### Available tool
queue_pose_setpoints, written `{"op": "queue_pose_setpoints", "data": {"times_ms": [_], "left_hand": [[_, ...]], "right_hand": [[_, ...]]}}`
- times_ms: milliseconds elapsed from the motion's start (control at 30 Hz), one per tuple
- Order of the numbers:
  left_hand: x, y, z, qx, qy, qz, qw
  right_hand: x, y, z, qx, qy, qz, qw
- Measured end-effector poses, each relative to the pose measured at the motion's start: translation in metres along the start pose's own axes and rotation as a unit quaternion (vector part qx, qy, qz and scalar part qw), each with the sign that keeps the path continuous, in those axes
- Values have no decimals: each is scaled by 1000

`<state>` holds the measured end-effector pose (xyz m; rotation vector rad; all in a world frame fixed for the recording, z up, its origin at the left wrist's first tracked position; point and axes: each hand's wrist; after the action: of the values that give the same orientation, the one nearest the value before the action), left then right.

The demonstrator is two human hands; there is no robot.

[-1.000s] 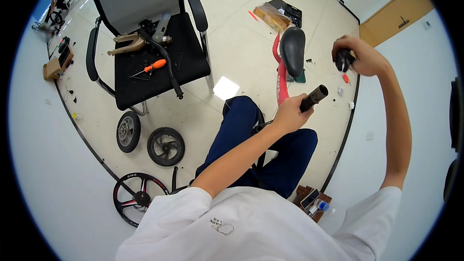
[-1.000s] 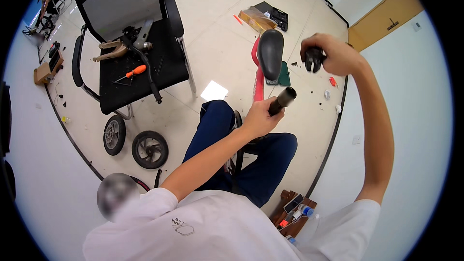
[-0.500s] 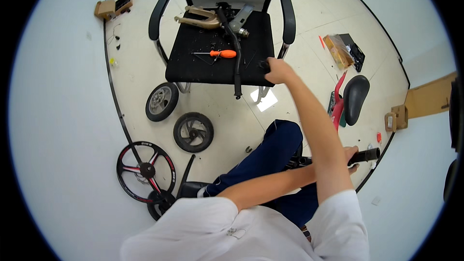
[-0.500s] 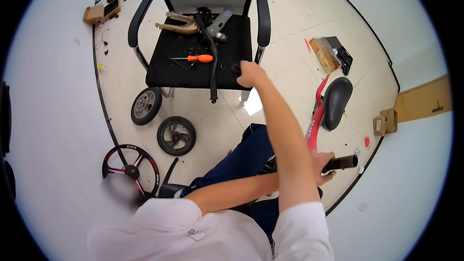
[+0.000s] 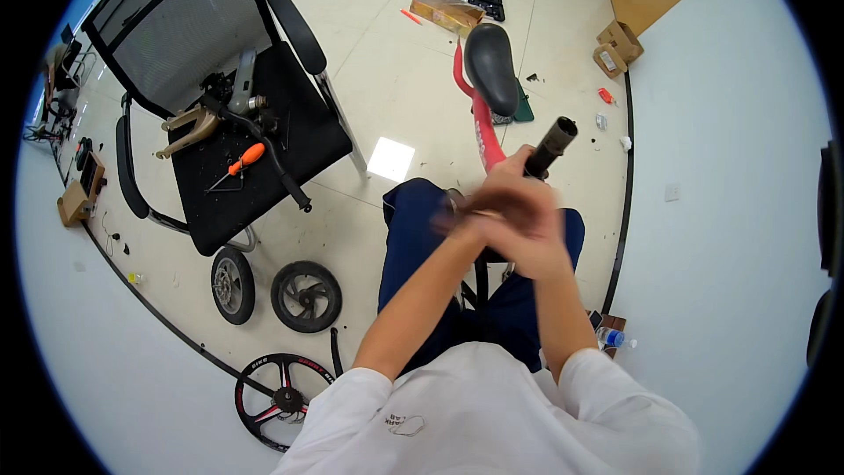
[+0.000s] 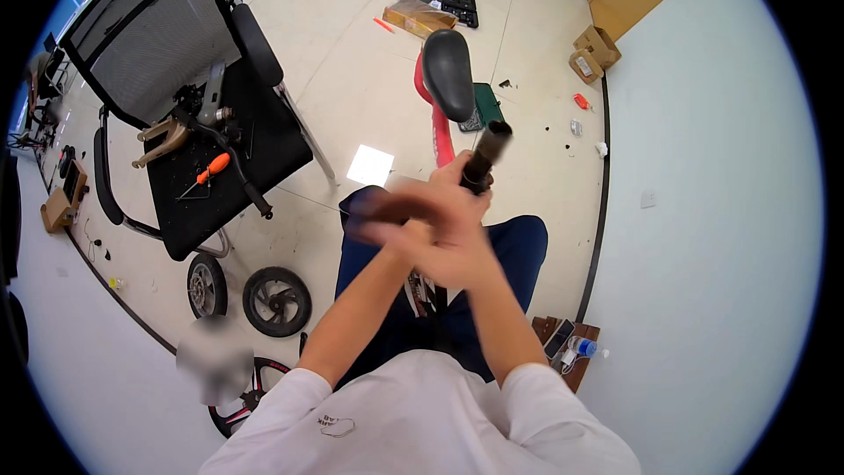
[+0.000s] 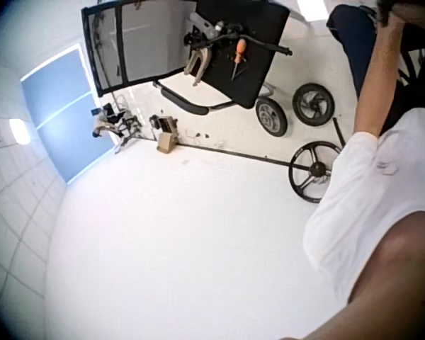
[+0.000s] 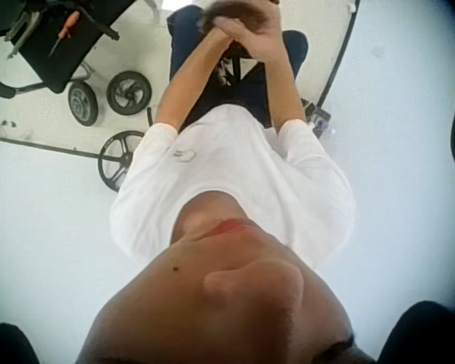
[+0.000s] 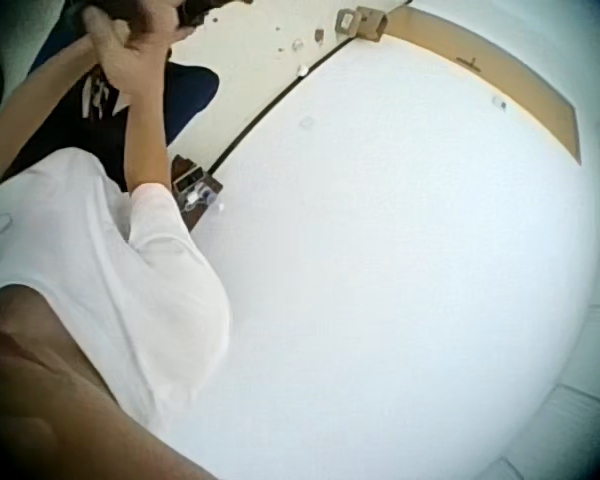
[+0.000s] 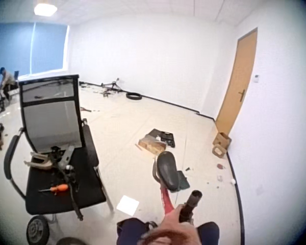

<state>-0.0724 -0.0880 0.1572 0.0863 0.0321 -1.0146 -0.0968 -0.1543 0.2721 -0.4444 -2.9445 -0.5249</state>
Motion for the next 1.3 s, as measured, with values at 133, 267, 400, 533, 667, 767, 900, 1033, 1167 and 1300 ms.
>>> {"op": "queue_pose_setpoints", "data": {"times_ms": [133,267,400,533,667,767,900,1033,1167,1300], "left_hand": [[-10,-18,27,91,19,30,995],[-3,-27,21,116,28,21,993],[-9,-35,35,72,46,-15,996],[-16,-33,53,62,69,-45,995],[-21,-24,89,113,95,-6,989],[-22,-16,104,120,173,-47,976],[-18,-18,110,132,184,-30,974],[-9,-29,97,130,127,37,983],[8,-27,78,166,-2,105,981],[2,-24,65,183,55,63,980]], "right_hand": [[-130,-102,49,-17,151,246,957],[-149,-116,117,126,-90,207,966],[-99,-81,118,40,-271,191,943],[-100,-82,134,37,-296,225,927],[-92,-86,140,32,-323,235,916],[-96,-87,136,34,-316,254,914],[-96,-88,136,43,-339,269,901],[-92,-91,136,53,-349,266,897],[-90,-89,142,32,-378,279,882],[-88,-90,142,47,-371,286,882]]}}
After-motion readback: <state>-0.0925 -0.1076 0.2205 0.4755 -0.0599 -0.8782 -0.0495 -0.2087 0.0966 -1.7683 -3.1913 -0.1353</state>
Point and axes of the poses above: each hand's wrist, its own y-axis towards the middle knuckle, its own x-axis out of the palm, z = x × y, and after that the axes turned 8 degrees about y, right-handed
